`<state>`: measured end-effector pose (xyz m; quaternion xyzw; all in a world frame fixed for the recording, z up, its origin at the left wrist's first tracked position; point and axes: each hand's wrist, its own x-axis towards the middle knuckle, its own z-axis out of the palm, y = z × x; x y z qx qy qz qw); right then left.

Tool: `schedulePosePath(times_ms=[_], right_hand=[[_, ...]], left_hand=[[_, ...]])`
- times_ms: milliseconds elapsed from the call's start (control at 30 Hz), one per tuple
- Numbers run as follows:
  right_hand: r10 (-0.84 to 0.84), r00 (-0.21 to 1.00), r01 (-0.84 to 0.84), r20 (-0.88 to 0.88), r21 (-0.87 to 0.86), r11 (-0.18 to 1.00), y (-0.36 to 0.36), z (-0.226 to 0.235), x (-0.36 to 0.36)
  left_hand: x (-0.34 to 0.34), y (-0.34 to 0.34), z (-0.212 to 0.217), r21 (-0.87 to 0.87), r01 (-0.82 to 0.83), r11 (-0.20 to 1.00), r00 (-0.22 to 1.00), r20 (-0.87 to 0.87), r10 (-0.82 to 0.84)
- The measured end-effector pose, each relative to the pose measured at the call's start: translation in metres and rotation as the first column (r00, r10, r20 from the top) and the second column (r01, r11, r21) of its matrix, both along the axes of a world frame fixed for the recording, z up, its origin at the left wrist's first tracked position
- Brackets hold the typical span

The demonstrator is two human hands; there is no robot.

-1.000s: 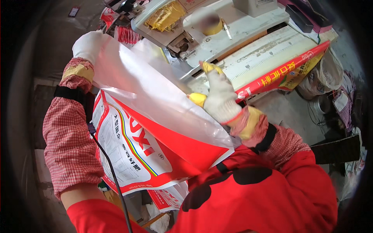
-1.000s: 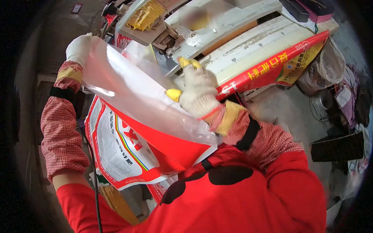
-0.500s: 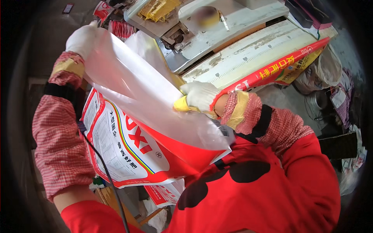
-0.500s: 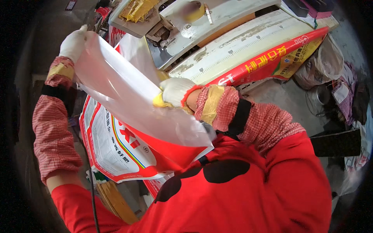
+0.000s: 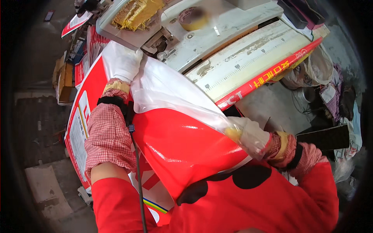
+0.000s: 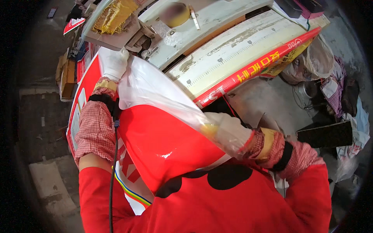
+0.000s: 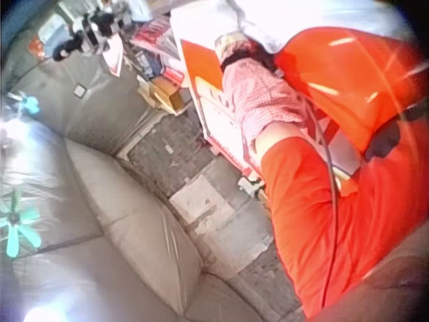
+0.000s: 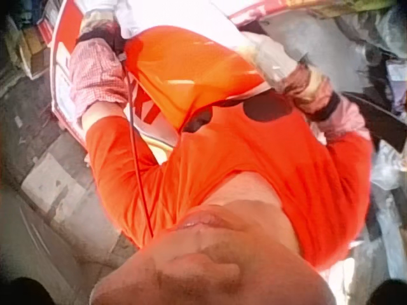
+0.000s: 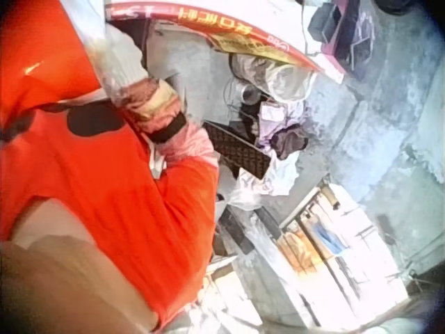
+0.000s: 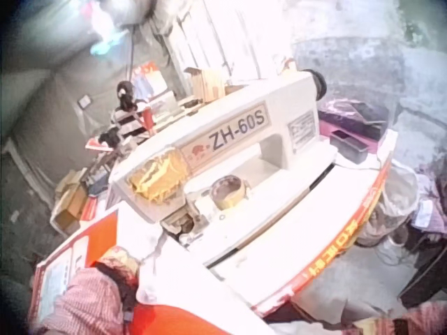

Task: The recorder is folding and sealing large plastic fertilizer bags using a sewing machine.

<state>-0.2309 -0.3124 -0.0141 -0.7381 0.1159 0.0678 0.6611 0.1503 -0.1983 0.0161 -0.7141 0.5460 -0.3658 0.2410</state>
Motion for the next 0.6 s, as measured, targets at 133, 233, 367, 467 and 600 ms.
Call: schedulePosePath(times_ms=[133, 233, 367, 467, 600], right_hand=[[-0.178, 0.953, 0.262, -0.247, 0.371, 0.891, 0.005, -0.013, 0.003], [-0.213, 0.93, 0.354, -0.3, 0.574, 0.738, 0.011, -0.01, 0.005], [-0.192, 0.98, 0.171, -0.056, -0.259, 0.951, 0.017, 0.016, 0.01], [-0.062, 0.998, 0.046, -0.013, -0.528, 0.848, 0.018, 0.001, 0.009], [0.19, 0.979, -0.177, -0.074, -0.774, 0.609, 0.017, 0.008, 0.012]], left_hand=[[-0.003, -0.011, -0.003, -0.209, 0.243, 0.947, 0.921, -0.257, -0.293], [-0.001, -0.004, -0.008, -0.345, 0.169, 0.923, 0.777, -0.529, -0.34], [0.019, 0.001, -0.014, -0.296, 0.144, 0.944, 0.78, -0.553, -0.292], [0.017, 0.008, -0.006, -0.225, 0.207, 0.952, 0.786, -0.541, -0.299], [0.0, 0.033, -0.012, -0.112, -0.277, 0.954, 0.283, -0.959, -0.03]])
